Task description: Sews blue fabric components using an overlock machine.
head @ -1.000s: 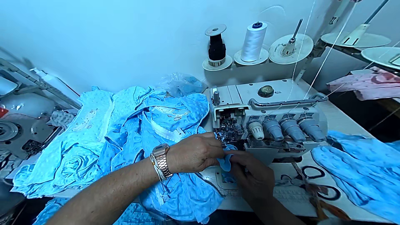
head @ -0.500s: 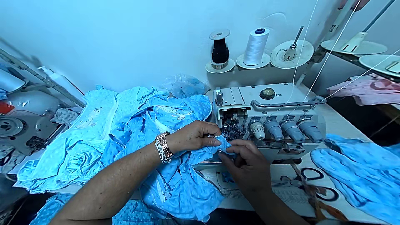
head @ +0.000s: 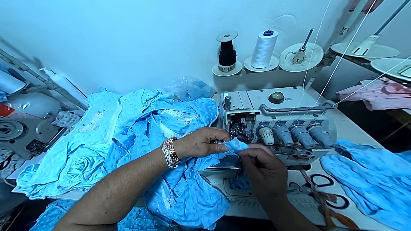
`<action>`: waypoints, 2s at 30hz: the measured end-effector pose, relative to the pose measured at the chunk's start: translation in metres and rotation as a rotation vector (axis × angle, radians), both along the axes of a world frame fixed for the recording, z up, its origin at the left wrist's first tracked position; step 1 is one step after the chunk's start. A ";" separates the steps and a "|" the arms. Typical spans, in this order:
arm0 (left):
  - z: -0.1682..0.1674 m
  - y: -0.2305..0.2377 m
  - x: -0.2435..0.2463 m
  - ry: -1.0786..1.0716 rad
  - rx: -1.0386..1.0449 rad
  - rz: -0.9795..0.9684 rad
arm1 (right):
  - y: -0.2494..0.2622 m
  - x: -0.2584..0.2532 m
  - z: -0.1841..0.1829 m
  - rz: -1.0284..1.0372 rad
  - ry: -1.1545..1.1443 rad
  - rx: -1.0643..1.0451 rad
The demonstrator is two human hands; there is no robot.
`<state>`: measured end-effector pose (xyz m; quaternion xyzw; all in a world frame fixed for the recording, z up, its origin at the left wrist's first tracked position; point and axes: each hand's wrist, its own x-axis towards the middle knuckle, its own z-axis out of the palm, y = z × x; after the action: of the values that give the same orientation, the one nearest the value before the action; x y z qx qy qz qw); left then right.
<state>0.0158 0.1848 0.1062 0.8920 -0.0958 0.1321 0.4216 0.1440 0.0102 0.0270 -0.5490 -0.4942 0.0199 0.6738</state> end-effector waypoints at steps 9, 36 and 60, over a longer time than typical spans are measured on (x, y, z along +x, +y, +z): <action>-0.002 -0.001 -0.001 -0.015 -0.002 0.035 | 0.005 -0.008 0.004 -0.188 -0.281 -0.125; -0.014 -0.047 -0.023 -0.151 0.681 0.257 | 0.001 0.006 -0.024 0.044 -0.225 0.086; -0.007 -0.018 -0.003 -0.146 0.192 0.045 | 0.004 -0.008 -0.013 0.014 0.028 0.005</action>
<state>0.0125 0.1671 0.0992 0.9182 -0.1184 0.1966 0.3229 0.1358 0.0138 0.0135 -0.5434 -0.4885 0.0308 0.6820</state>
